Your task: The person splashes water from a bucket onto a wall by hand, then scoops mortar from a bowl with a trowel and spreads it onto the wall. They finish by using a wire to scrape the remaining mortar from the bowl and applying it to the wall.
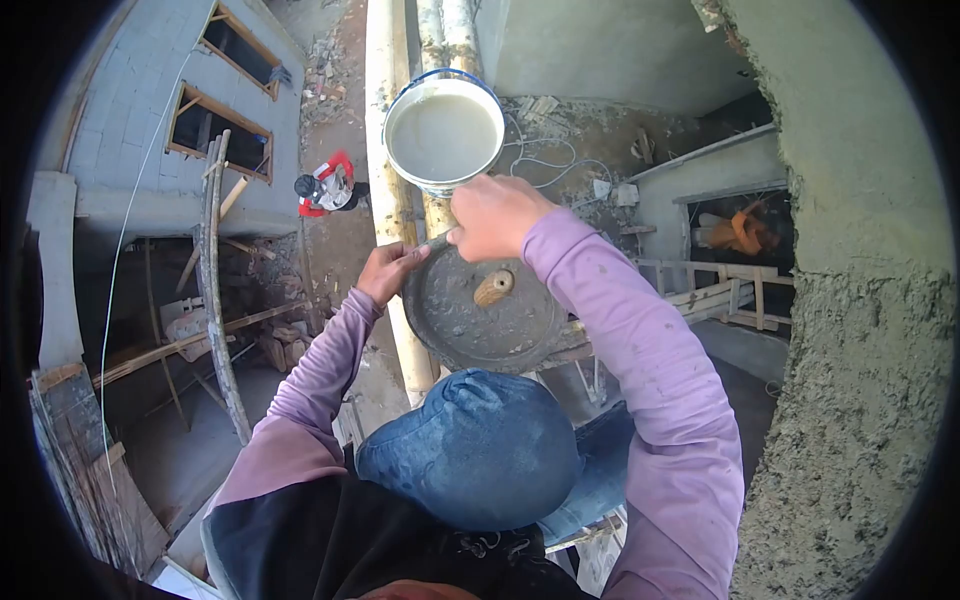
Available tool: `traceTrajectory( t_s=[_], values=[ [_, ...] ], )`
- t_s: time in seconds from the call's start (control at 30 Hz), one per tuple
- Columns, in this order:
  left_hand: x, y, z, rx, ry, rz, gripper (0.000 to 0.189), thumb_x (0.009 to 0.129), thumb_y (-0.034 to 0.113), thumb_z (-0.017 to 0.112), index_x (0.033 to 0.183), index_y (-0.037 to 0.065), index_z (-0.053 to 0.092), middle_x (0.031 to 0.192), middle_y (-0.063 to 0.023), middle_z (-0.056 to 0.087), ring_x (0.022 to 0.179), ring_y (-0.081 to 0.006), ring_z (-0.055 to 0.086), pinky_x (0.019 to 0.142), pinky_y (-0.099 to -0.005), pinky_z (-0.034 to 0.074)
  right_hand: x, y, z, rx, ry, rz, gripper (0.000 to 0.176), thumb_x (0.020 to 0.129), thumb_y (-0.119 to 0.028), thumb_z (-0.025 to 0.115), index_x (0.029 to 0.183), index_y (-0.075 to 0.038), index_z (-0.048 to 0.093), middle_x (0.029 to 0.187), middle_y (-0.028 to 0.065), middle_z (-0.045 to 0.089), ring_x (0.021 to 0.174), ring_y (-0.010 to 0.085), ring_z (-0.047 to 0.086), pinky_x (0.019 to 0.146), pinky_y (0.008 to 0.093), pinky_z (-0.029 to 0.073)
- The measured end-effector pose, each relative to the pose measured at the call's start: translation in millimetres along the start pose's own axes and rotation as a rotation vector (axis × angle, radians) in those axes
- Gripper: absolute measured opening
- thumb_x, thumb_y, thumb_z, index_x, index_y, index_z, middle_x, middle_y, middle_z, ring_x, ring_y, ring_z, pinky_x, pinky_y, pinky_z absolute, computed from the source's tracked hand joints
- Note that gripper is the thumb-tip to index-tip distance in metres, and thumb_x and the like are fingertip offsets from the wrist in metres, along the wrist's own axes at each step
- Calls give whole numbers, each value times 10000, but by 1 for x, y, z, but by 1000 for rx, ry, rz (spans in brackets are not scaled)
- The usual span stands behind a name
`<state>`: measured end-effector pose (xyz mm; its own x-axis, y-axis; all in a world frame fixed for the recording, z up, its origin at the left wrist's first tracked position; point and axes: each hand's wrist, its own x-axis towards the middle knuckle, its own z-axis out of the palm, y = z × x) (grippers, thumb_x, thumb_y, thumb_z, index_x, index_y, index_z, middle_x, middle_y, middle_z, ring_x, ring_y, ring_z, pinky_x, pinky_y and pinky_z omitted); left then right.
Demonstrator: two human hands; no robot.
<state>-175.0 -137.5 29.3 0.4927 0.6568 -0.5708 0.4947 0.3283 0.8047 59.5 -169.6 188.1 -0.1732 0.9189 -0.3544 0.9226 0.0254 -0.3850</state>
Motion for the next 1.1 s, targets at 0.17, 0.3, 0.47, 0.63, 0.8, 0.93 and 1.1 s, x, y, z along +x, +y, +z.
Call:
traceTrajectory(
  t_s=[0.17,0.3,0.47,0.63,0.8,0.93,1.1],
  values=[
    [-33,-29,-4,-156,164,-23,397,952,403,688,813,33,646,648,13,584,504,-65,508,445,-233,385,104,65,-3,742,112,119,216,881,-167,605,931,-13,748,865,215,725,838,427,697,811,421,559],
    [-38,-34,-5,-69,234,44,408,941,402,703,936,-5,690,728,-1,624,661,-77,563,590,-246,439,185,90,34,605,276,201,260,904,-232,599,943,-25,752,889,185,742,779,312,723,756,380,574],
    [-75,-3,-9,-14,154,18,620,874,399,782,1282,-31,601,1031,-90,656,834,-141,639,752,-280,520,190,103,55,867,60,364,362,980,-332,548,900,-14,700,806,122,694,686,155,662,574,307,543],
    [-96,17,-9,370,408,347,745,797,372,846,1369,5,541,1268,-155,600,1083,-270,630,915,-387,519,88,70,-9,1122,-586,94,376,1004,-303,557,801,-12,679,714,69,661,566,139,632,504,263,526],
    [-72,22,6,358,351,368,592,869,348,779,1355,75,578,1283,-160,590,1190,-288,588,974,-411,490,1,3,-17,488,-324,-97,240,918,-153,566,904,27,724,815,145,732,716,240,716,688,344,574],
    [-77,26,10,176,325,302,596,907,389,741,1366,50,564,1301,-172,581,1233,-318,564,1031,-445,460,50,10,-8,179,83,-70,228,831,-113,572,960,-10,730,893,191,728,884,371,700,847,427,535],
    [-109,22,0,143,342,284,569,928,362,717,1365,35,556,1319,-166,572,1256,-314,550,1038,-445,455,191,93,61,103,425,241,287,877,-269,602,931,-21,734,1006,222,729,876,406,709,852,448,558]
  ],
)
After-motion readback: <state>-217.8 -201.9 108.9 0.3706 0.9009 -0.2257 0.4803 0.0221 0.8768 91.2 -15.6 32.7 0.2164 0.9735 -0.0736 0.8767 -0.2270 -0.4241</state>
